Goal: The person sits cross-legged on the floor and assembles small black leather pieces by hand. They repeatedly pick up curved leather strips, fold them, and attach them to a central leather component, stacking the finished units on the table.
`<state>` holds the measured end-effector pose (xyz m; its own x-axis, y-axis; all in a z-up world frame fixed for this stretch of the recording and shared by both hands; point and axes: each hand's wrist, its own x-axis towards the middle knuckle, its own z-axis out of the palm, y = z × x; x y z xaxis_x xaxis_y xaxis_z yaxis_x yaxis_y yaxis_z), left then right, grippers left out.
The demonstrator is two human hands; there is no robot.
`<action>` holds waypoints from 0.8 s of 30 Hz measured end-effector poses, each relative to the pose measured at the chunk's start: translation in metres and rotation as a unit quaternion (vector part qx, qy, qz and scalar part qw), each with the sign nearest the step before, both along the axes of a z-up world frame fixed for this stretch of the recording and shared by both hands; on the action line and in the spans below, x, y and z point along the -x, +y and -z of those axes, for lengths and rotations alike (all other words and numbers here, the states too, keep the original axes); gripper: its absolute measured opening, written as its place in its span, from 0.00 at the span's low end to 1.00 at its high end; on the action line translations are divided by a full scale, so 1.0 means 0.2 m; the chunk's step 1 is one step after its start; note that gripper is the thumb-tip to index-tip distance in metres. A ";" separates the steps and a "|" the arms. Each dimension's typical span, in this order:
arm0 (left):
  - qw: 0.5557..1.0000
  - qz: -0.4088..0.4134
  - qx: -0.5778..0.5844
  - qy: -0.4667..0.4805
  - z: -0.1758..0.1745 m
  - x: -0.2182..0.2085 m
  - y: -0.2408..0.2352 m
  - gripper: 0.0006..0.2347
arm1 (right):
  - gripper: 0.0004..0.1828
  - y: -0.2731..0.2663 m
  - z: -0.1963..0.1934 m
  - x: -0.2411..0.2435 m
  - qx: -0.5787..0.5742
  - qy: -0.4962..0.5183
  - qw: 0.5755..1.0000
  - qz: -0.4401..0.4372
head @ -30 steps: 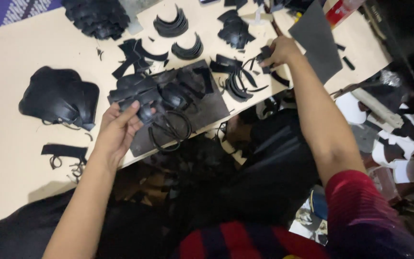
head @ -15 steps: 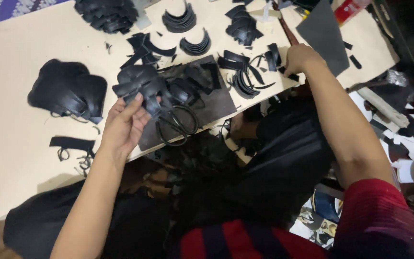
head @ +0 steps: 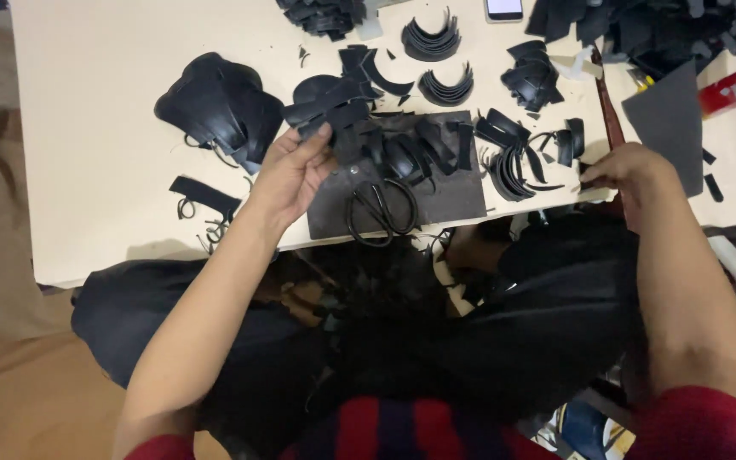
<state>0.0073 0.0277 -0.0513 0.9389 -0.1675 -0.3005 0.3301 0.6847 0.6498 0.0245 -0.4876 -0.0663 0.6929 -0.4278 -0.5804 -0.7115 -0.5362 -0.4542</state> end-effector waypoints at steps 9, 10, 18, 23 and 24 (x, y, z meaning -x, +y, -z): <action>0.993 -0.021 -0.084 -0.080 -0.02 0.02 -0.06 0.11 | 0.06 0.24 -0.06 -0.04 0.007 -0.298 0.948 -0.109; 0.993 -0.023 -0.088 -0.081 -0.03 0.02 -0.07 0.11 | 0.06 0.37 -0.09 -0.02 0.004 -0.299 0.948 -0.110; 0.985 -0.040 -0.135 -0.097 0.11 -0.03 -0.12 0.11 | 0.16 1.33 -0.27 0.04 -0.321 -0.395 0.810 -0.291; 0.985 -0.064 -0.135 -0.091 0.04 0.00 -0.17 0.13 | 0.15 1.56 -0.16 0.07 -0.107 -0.457 0.847 -0.251; 0.984 -0.084 -0.131 -0.085 0.08 0.00 -0.17 0.12 | 0.14 1.59 -0.13 0.08 -0.100 -0.484 0.838 -0.233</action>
